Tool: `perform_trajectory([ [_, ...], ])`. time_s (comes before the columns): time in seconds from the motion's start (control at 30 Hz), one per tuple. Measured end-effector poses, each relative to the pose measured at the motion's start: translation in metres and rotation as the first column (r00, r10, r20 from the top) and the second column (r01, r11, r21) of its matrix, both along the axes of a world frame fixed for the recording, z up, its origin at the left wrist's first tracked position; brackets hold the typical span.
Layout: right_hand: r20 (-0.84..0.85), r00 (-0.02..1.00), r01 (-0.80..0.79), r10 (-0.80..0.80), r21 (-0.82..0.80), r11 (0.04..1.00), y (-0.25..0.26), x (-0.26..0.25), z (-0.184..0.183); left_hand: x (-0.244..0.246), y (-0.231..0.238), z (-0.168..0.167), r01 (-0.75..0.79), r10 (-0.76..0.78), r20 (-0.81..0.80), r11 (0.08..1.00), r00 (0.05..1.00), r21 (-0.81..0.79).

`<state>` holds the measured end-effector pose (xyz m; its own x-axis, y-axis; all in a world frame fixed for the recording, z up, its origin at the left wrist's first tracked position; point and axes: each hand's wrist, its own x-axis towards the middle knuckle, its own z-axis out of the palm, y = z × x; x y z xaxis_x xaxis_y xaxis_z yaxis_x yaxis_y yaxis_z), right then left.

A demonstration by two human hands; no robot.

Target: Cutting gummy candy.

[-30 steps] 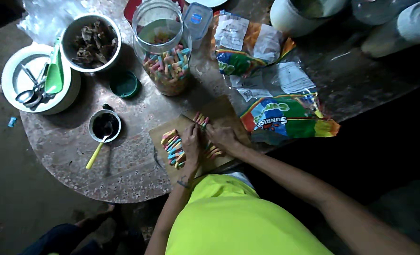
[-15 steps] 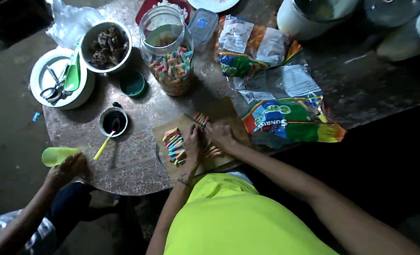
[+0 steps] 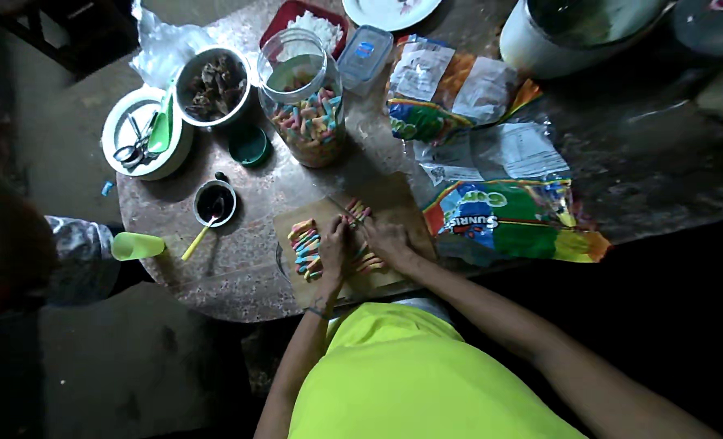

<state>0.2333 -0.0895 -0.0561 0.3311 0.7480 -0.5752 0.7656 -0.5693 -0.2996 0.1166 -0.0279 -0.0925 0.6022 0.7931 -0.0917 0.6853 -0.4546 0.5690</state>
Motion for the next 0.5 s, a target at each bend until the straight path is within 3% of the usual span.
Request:
perform_trajectory([
  [0.33, 0.046, 0.999, 0.029, -0.029, 0.0, 1.0, 0.005, -0.005, -0.001, -0.003, 0.006, 0.013, 0.078, -0.084, -0.094, 0.995, 0.992, -0.061],
  [0.5, 0.066, 0.997, 0.044, -0.042, -0.022, 0.999, -0.006, -0.001, -0.001, -0.006, 0.022, 0.011, 0.15, -0.151, 0.0, 0.982, 0.989, -0.111],
])
